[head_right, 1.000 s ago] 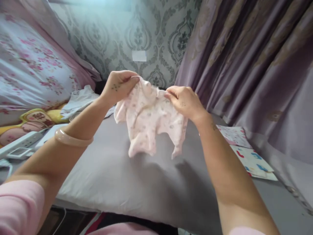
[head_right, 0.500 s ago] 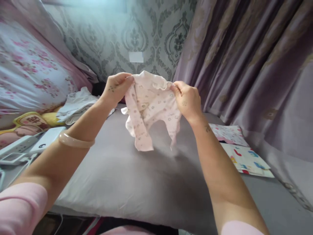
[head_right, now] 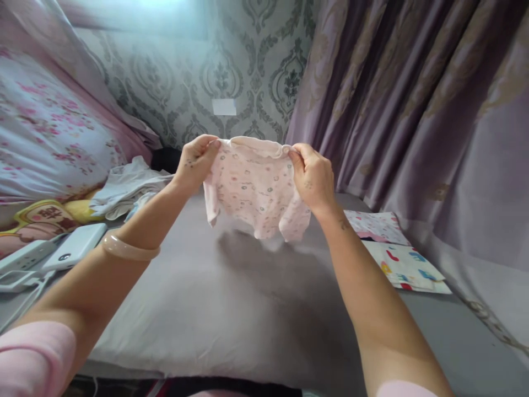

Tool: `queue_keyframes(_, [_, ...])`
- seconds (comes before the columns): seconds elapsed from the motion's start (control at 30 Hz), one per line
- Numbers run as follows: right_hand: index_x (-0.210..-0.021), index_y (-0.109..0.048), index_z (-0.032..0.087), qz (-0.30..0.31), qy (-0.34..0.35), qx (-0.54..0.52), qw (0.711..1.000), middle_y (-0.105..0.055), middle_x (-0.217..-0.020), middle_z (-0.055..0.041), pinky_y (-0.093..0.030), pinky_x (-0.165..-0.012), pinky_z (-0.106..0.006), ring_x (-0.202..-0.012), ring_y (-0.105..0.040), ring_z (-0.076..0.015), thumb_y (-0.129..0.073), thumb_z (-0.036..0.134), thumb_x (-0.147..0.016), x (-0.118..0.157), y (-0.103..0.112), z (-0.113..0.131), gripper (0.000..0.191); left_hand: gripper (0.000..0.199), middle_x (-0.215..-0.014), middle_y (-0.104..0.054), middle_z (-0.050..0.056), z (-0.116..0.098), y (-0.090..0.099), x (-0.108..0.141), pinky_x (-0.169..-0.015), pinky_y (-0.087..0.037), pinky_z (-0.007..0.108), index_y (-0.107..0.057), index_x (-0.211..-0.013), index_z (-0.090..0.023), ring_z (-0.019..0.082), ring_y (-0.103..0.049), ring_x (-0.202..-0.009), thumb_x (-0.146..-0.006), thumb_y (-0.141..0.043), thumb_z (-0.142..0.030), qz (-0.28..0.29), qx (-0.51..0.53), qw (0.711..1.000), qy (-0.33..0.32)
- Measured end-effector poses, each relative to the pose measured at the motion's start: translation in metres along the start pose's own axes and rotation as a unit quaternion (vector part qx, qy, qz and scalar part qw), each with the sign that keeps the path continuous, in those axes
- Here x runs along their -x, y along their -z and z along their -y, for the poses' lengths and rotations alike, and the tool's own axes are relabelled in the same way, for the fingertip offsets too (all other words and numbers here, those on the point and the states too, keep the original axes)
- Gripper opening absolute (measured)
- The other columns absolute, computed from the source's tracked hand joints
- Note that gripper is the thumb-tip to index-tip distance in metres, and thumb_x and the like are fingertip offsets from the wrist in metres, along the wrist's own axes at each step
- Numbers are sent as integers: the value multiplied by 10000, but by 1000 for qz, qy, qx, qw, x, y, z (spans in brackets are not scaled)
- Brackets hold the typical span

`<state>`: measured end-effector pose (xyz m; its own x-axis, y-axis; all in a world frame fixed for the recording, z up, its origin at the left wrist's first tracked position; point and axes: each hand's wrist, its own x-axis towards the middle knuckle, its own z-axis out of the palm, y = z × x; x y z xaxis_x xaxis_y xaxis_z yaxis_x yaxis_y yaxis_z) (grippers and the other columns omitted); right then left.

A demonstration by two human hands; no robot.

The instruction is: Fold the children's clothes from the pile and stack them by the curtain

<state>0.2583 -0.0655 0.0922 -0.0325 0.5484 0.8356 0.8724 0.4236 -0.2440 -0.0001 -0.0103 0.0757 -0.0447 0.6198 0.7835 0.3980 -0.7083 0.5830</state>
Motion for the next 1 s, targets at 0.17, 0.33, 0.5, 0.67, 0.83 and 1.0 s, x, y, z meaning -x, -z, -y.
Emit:
queue_keyframes(0.17, [-1061, -681, 268, 20, 28, -1, 999, -716, -957, -48, -475, -739, -329, -867, -654, -214, -419, 526, -973, 19, 36, 14, 378, 242, -708, -556, 0, -38, 33, 23, -642, -411, 263, -702, -954, -225, 133, -499, -659, -939, -502, -360, -29, -137, 981, -137])
queue_keyframes(0.33, [-1022, -733, 299, 28, 42, -33, 998, -710, -824, -12, -475, -628, -314, -702, -633, -187, -559, 508, -920, 33, 90, 43, 291, 249, -654, -478, -13, -98, 85, 44, -616, -361, 265, -754, -960, -221, 109, -429, -626, -927, -543, -350, 4, -227, 955, -193])
queue_keyframes(0.5, [-989, -755, 300, 125, -32, -109, 986, -685, -715, 4, -413, -463, -282, -572, -585, -170, -641, 571, -836, 25, 97, 42, 331, 245, -627, -563, -36, -112, 109, 37, -503, -314, 214, -774, -942, -236, 95, -481, -589, -859, -627, -414, 117, -166, 977, -64])
queue_keyframes(0.67, [-992, -752, 277, 326, -67, -182, 925, -720, -782, 8, -434, -511, -273, -638, -616, -186, -585, 587, -856, 43, 27, -2, 378, 342, -649, -638, -20, -26, 78, 47, -505, -360, 194, -765, -862, -208, 110, -516, -582, -859, -562, -483, 261, -167, 950, 47])
queue_keyframes(0.83, [-959, -749, 249, 403, -77, -134, 902, -741, -853, -21, -462, -678, -296, -796, -652, -225, -516, 483, -907, 97, -67, -47, 334, 434, -732, -693, 20, 84, 26, 97, -579, -383, 212, -725, -856, -198, 169, -594, -699, -900, -429, -513, 390, -226, 884, 127])
queue_keyframes(1.0, [-1032, -728, 268, 455, -91, -64, 883, -744, -923, -37, -430, -714, -300, -849, -653, -235, -461, 442, -932, 126, -118, -71, 334, 401, -975, -727, 64, 123, -7, 124, -646, -394, 244, -682, -971, -237, 215, -653, -860, -949, -342, -448, 439, -306, 830, 157])
